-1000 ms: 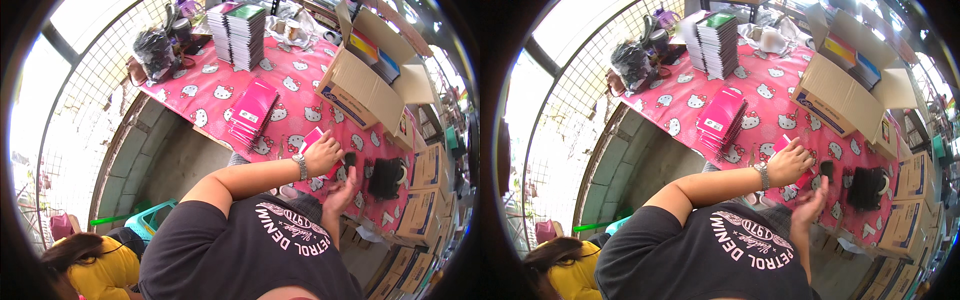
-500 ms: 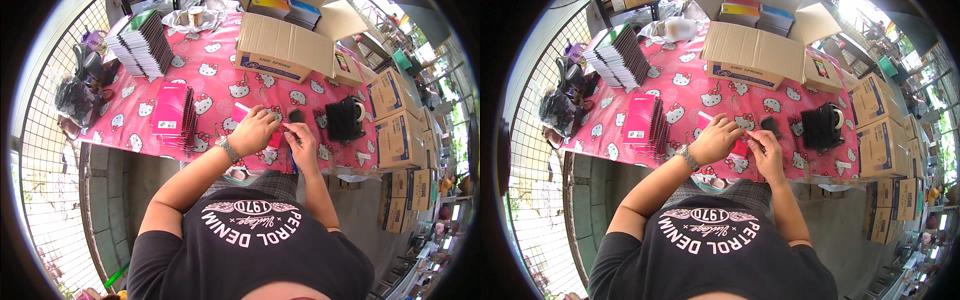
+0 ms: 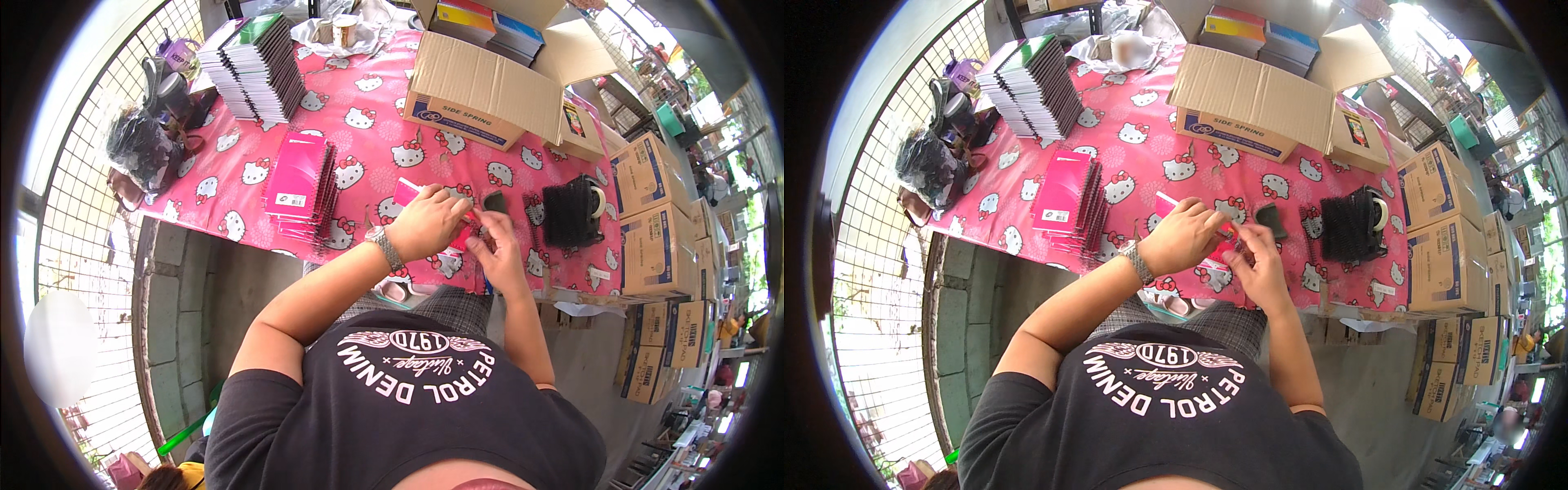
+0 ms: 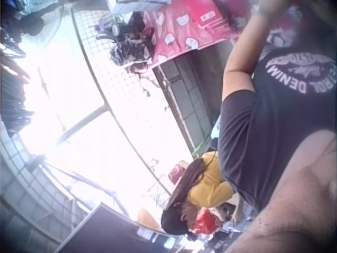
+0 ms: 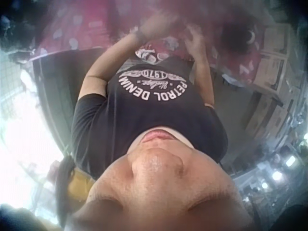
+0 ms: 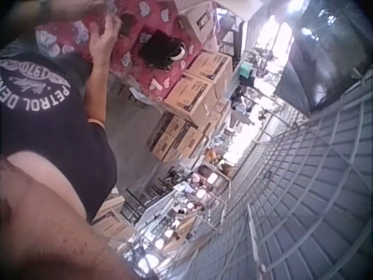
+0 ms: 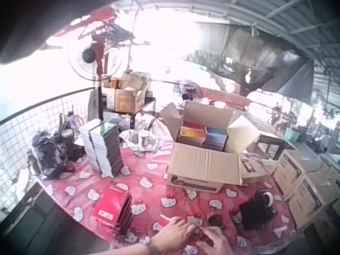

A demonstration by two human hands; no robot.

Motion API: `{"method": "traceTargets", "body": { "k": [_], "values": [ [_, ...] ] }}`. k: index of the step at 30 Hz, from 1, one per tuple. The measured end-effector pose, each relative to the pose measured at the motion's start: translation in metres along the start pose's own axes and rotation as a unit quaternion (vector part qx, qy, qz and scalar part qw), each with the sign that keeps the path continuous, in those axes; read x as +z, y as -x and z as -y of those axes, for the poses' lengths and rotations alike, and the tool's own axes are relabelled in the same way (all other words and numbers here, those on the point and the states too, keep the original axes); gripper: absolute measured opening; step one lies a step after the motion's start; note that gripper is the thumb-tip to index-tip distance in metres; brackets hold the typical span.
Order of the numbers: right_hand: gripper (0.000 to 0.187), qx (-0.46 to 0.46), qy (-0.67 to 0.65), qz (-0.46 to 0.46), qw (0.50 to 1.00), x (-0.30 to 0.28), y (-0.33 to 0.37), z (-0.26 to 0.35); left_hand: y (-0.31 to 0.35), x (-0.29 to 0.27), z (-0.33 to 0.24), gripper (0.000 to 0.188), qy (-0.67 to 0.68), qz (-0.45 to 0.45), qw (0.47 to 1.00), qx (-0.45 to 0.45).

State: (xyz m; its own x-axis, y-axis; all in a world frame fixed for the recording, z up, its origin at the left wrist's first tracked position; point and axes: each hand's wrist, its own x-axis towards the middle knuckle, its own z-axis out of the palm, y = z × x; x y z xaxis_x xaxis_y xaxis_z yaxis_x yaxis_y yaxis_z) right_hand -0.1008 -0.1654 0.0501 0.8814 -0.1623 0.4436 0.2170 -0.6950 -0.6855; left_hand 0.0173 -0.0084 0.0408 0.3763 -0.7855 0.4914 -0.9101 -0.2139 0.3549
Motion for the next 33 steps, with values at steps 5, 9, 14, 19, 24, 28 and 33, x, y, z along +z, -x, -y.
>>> {"method": "traceTargets", "body": {
  "k": [5, 9, 14, 19, 24, 28, 33],
  "values": [
    [0.034, 0.150, -0.076, 0.102, 0.981, -0.011, -0.002, 0.006, 0.008, -0.006, -0.002, 0.030, -0.007, 0.012, 1.000, 0.016],
    [0.039, 0.093, -0.101, 0.149, 0.979, -0.016, -0.007, -0.003, 0.006, 0.000, 0.000, 0.028, 0.041, 0.053, 0.998, 0.008],
    [0.051, 0.276, -0.344, 0.196, 0.876, -0.026, -0.036, -0.029, 0.012, 0.012, 0.006, 0.024, 0.004, -0.006, 1.000, 0.030],
    [0.052, 0.329, -0.122, 0.007, 0.936, -0.015, -0.037, -0.187, 0.003, 0.019, 0.005, 0.021, 0.010, 0.004, 0.999, 0.033],
    [0.048, 0.291, -0.371, 0.240, 0.849, -0.031, -0.041, -0.098, 0.006, 0.026, 0.014, 0.021, -0.013, -0.005, 1.000, 0.013],
    [0.036, 0.270, -0.268, 0.280, 0.881, -0.041, -0.037, -0.018, -0.003, 0.029, 0.011, 0.021, -0.022, -0.024, 0.999, 0.010],
    [0.019, 0.170, -0.122, 0.179, 0.961, -0.025, -0.022, -0.042, -0.003, 0.031, 0.009, 0.021, -0.018, -0.025, 1.000, -0.003]
  ]
}}
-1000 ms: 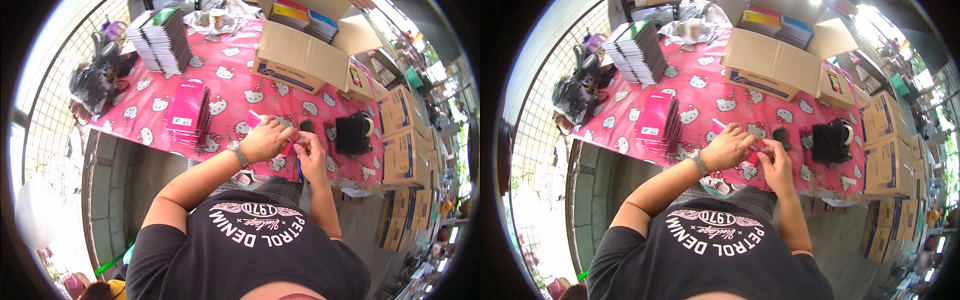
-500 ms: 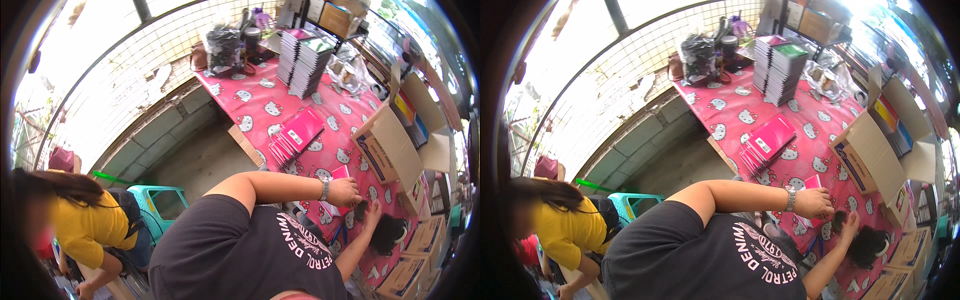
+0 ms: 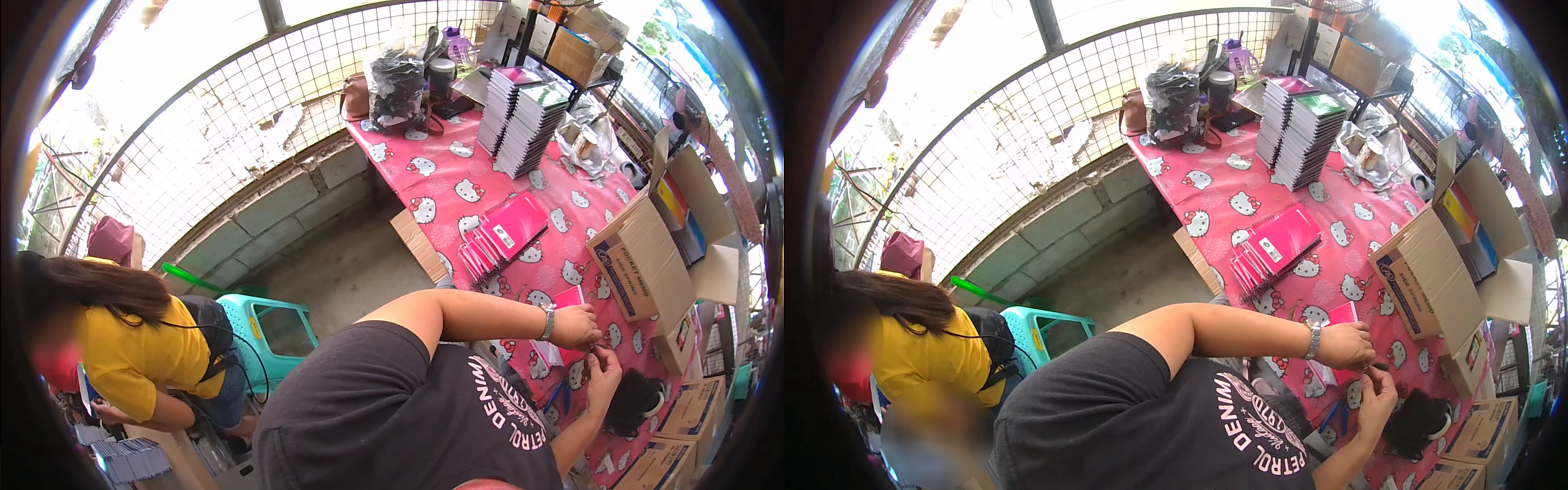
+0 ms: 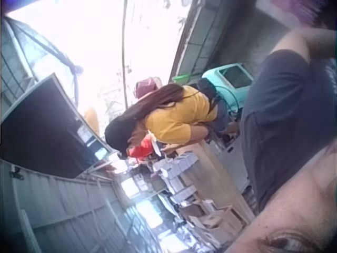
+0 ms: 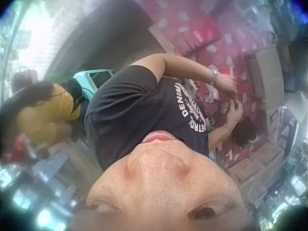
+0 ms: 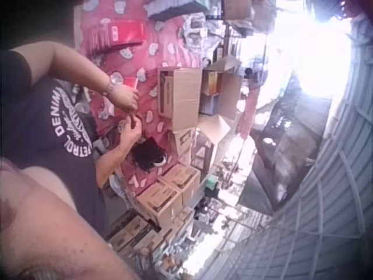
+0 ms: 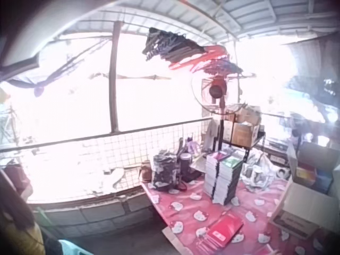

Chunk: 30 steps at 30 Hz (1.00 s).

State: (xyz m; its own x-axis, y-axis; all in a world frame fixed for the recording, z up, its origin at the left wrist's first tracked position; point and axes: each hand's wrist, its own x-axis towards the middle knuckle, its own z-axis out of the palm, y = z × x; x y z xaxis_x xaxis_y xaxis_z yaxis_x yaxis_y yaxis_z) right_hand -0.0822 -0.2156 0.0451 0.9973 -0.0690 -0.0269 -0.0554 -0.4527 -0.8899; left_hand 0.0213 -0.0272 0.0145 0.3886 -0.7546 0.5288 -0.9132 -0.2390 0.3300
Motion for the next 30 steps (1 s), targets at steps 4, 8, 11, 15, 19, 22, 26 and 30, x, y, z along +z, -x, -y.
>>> {"method": "traceTargets", "body": {
  "k": [4, 8, 11, 15, 19, 22, 26, 30],
  "values": [
    [0.018, -0.158, 0.104, -0.080, 0.979, 0.009, 0.002, -0.003, 0.002, -0.001, -0.001, 0.022, -0.005, 0.012, 1.000, 0.008],
    [0.017, -0.178, 0.106, -0.072, 0.976, 0.014, 0.009, 0.005, 0.005, 0.002, 0.004, 0.028, 0.039, -0.013, 0.999, 0.014],
    [0.031, 0.005, -0.014, 0.027, 1.000, 0.013, 0.014, 0.008, 0.012, -0.013, -0.003, 0.030, 0.000, 0.000, 0.999, 0.033],
    [0.043, 0.053, -0.257, -0.048, 0.964, 0.017, 0.004, 0.017, 0.020, -0.018, -0.001, 0.021, 0.011, 0.011, 0.999, 0.031],
    [0.064, 0.079, 0.140, -0.202, 0.966, -0.011, -0.065, -0.146, 0.012, -0.032, -0.007, 0.019, 0.033, 0.035, 0.998, 0.045],
    [0.074, 0.200, 0.429, -0.251, 0.844, 0.036, -0.083, -0.172, 0.008, -0.038, -0.004, 0.018, 0.033, 0.074, 0.996, 0.042],
    [0.078, 0.186, 0.488, -0.278, 0.806, 0.064, -0.074, -0.142, 0.011, -0.029, 0.009, 0.019, 0.037, 0.062, 0.997, 0.034],
    [0.068, 0.158, 0.344, -0.162, 0.911, 0.013, -0.050, -0.142, 0.006, -0.032, -0.014, 0.034, -0.088, 0.017, 0.993, -0.081]
  ]
}}
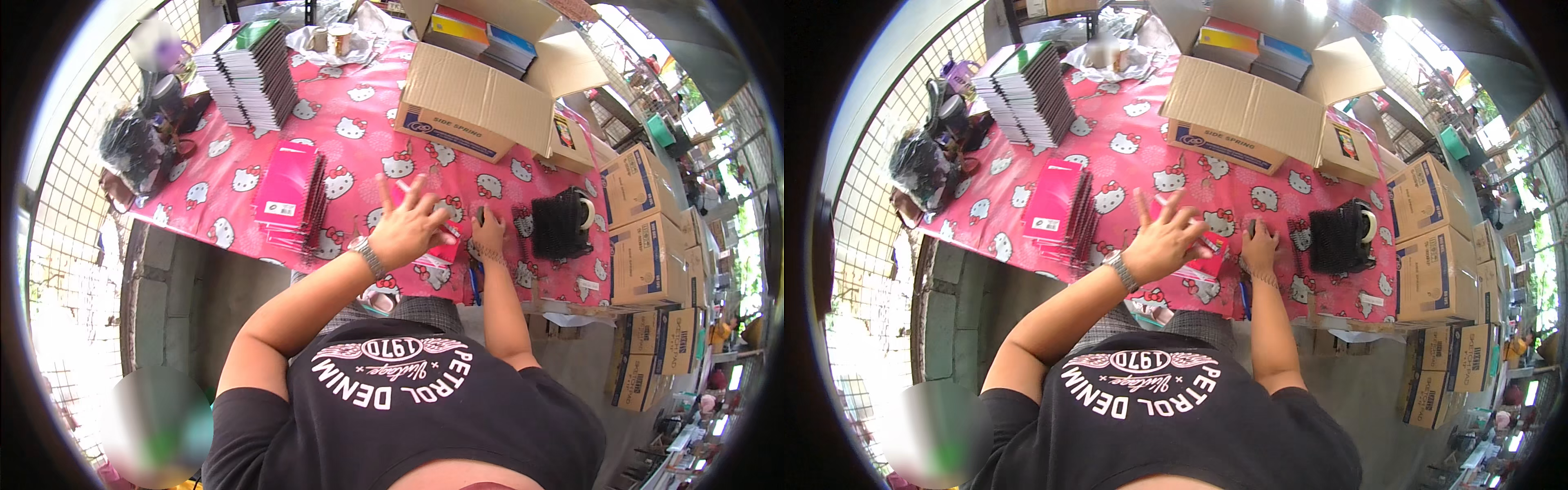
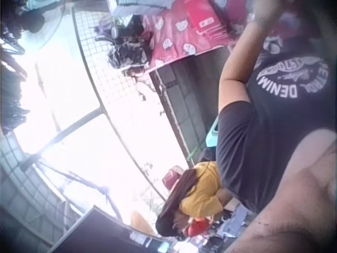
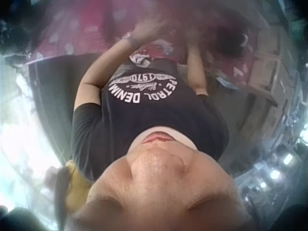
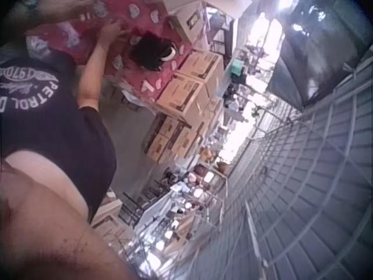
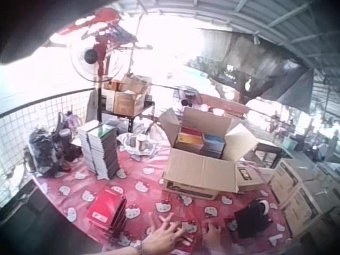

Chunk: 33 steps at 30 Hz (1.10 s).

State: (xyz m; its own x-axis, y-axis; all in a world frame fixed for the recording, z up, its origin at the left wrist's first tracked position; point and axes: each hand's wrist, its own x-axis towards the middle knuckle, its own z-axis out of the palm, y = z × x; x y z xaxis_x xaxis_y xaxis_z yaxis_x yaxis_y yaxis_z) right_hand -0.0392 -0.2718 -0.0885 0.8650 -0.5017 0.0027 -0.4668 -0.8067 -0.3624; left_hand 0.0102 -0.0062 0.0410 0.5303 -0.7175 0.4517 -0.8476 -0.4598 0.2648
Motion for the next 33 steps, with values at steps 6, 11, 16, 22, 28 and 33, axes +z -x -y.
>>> {"method": "traceTargets", "body": {
  "k": [6, 11, 16, 22, 28, 33],
  "values": [
    [0.048, -0.201, -0.658, 0.296, 0.663, -0.115, 0.038, 0.070, 0.005, 0.002, 0.014, 0.040, 0.032, 0.060, 0.998, -0.011],
    [0.048, -0.215, -0.672, 0.358, 0.612, -0.126, 0.036, 0.071, -0.005, -0.005, 0.021, 0.039, 0.091, 0.053, 0.994, -0.003],
    [0.053, -0.245, -0.499, 0.356, 0.751, -0.120, 0.024, 0.075, -0.005, -0.011, 0.035, 0.036, 0.165, 0.015, 0.986, -0.012],
    [0.050, -0.295, -0.340, 0.315, 0.836, -0.125, 0.011, 0.087, 0.002, -0.011, 0.051, 0.037, 0.180, 0.011, 0.982, -0.048],
    [0.050, -0.275, -0.603, 0.402, 0.632, -0.127, 0.013, 0.099, 0.003, -0.014, 0.055, 0.033, 0.246, 0.022, 0.968, -0.041],
    [0.051, -0.249, -0.495, 0.361, 0.750, -0.120, 0.012, 0.113, 0.003, -0.015, 0.057, 0.035, 0.300, 0.037, 0.952, -0.051]
  ]
}}
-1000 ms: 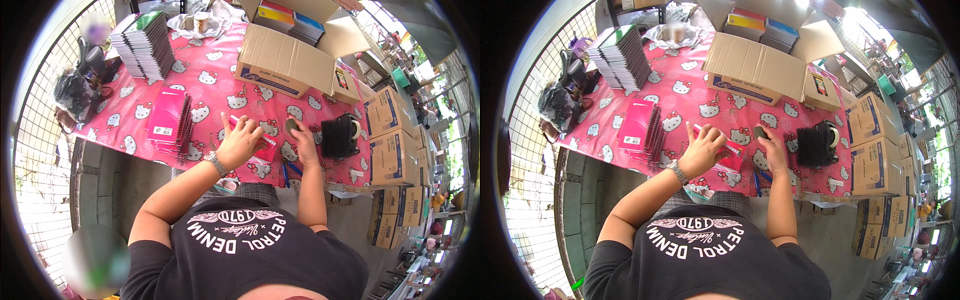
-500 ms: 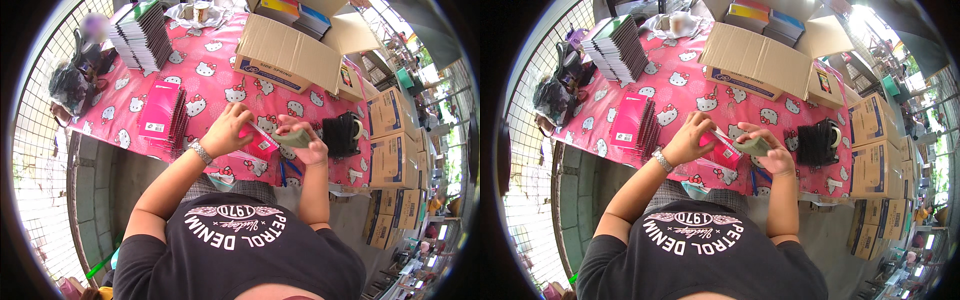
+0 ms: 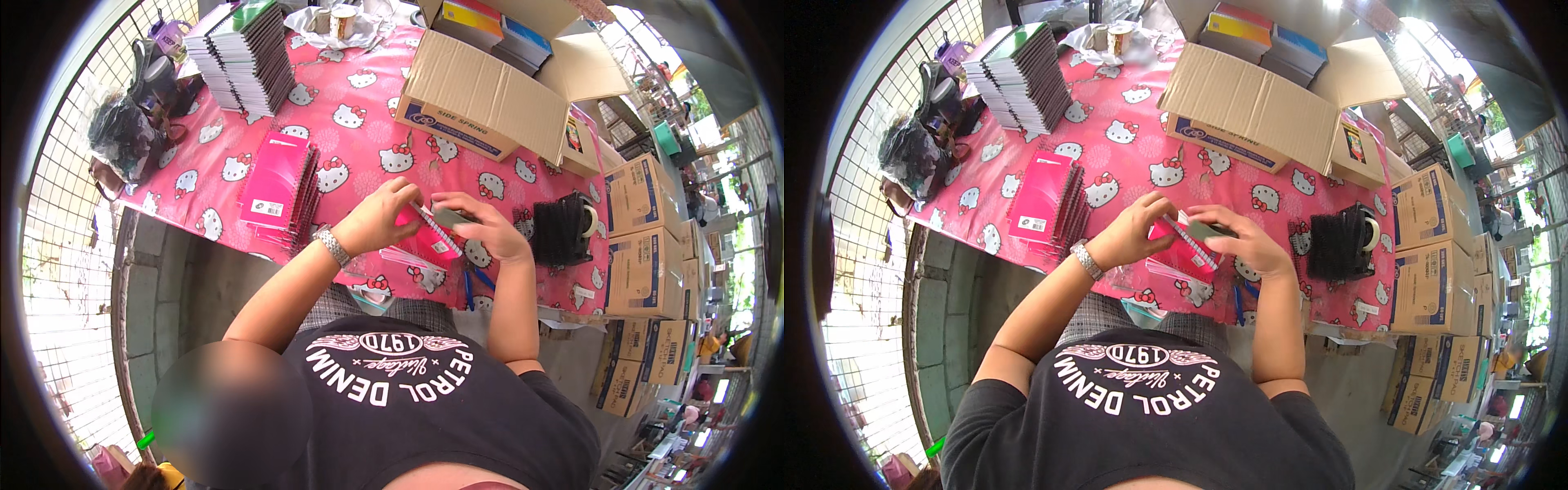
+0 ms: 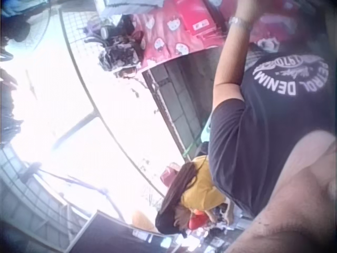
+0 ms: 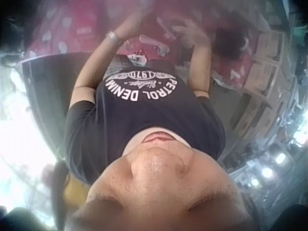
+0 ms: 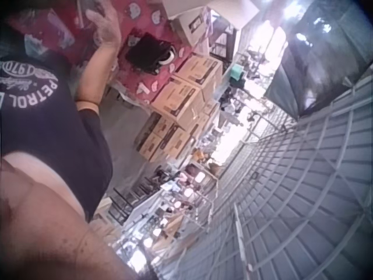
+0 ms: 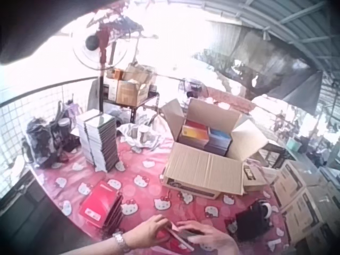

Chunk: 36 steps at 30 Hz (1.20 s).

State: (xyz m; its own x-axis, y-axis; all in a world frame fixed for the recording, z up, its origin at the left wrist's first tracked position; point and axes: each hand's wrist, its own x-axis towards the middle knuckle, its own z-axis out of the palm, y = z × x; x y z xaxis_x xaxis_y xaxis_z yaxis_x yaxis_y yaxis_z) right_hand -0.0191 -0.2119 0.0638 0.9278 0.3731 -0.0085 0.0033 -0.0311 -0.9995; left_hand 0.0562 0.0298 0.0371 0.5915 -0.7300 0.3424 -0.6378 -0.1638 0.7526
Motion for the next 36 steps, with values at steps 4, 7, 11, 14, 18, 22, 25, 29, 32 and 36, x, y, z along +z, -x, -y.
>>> {"method": "traceTargets", "body": {
  "k": [4, 7, 11, 14, 18, 22, 25, 29, 32, 36],
  "values": [
    [0.045, -0.076, -0.121, 0.021, 0.989, 0.007, -0.002, 0.007, -0.003, -0.001, 0.002, 0.035, 0.016, -0.008, 1.000, 0.009],
    [0.045, -0.036, -0.027, -0.021, 0.999, 0.003, -0.004, -0.002, -0.001, -0.002, 0.003, 0.035, 0.022, -0.007, 1.000, 0.005],
    [0.041, -0.052, -0.128, -0.036, 0.990, 0.018, -0.005, 0.004, 0.001, -0.002, 0.003, 0.034, 0.020, -0.007, 1.000, 0.011],
    [0.043, 0.049, 0.182, -0.123, 0.974, -0.005, -0.012, -0.027, -0.002, -0.002, 0.005, 0.032, 0.019, -0.015, 1.000, -0.004],
    [0.048, 0.019, 0.421, -0.262, 0.868, -0.043, 0.022, -0.117, -0.003, 0.003, 0.007, 0.025, 0.065, -0.055, 0.995, -0.045],
    [0.057, 0.016, 0.509, -0.405, 0.759, 0.012, 0.083, -0.133, 0.010, -0.001, 0.000, 0.021, 0.121, -0.115, 0.974, -0.154],
    [0.052, 0.183, 0.596, -0.360, 0.694, 0.070, 0.128, -0.145, 0.017, 0.006, -0.001, 0.020, 0.137, -0.159, 0.962, -0.175],
    [0.048, 0.163, 0.479, -0.420, 0.753, 0.088, 0.130, -0.131, 0.018, 0.010, -0.001, 0.021, 0.069, -0.161, 0.969, -0.173],
    [0.047, 0.003, 0.341, -0.486, 0.805, 0.095, 0.085, -0.072, 0.016, 0.012, 0.001, 0.020, 0.062, -0.166, 0.974, -0.144],
    [0.050, -0.110, 0.396, -0.346, 0.843, 0.111, 0.033, -0.020, 0.019, 0.015, 0.004, 0.022, 0.049, -0.189, 0.976, -0.099]
  ]
}}
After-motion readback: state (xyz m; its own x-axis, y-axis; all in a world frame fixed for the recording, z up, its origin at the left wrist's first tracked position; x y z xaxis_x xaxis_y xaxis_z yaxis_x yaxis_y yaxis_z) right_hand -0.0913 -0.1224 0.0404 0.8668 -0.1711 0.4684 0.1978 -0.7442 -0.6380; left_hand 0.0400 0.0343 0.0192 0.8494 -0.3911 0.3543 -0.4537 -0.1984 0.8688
